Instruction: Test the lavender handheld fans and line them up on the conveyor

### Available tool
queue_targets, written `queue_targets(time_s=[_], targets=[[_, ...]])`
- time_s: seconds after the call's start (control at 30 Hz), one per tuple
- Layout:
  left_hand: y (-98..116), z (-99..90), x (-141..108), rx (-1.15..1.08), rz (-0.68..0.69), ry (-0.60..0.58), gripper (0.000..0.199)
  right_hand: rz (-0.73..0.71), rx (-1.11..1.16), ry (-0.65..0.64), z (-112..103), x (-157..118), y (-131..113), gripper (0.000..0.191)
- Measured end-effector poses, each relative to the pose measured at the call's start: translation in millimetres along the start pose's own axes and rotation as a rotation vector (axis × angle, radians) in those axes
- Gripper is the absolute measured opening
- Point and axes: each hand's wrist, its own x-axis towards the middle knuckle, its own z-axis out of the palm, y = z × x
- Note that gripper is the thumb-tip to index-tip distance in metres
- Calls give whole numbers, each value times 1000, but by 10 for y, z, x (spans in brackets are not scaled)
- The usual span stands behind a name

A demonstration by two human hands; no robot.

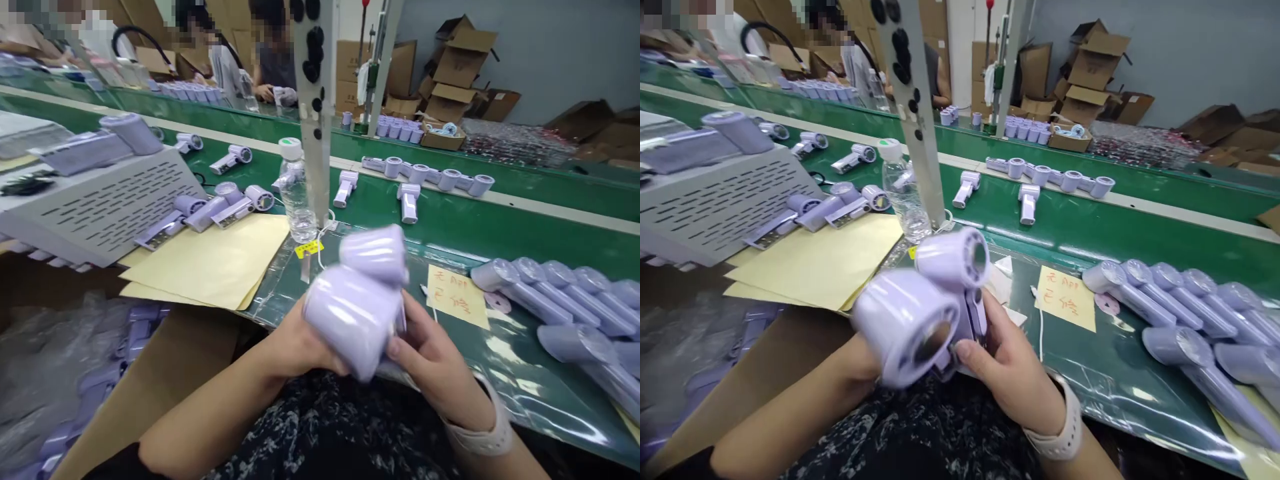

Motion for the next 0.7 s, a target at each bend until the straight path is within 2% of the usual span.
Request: queue_targets(time_s=[0.03,0.07,0.13,0.2,0.27,0.33,0.4,0.57,0.7], targets=[[-10,-24,-4,28,-32,-45,64,42,88,-35,36,-11,27,50],[-18,-44,8,38,-32,-67,59,82,130,-10,59,-20,62,44],[-34,-60,63,12,9,-44,47,147,124,130,60,-34,137,41],[-46,-44,122,-41,31,5,48,164,140,209,16,-48,190,45],[-59,-5,153,-68,18,11,52,145,242,185,-35,-73,198,41],[-71,49,147,-81,8,-28,55,115,344,100,-65,-109,170,34],[-85,110,120,-104,7,-64,49,88,374,55,-64,-149,138,31],[-117,230,63,-138,-35,-188,43,83,404,33,10,-224,142,31],[-140,234,57,-60,-60,-205,37,147,419,29,49,-207,151,33]])
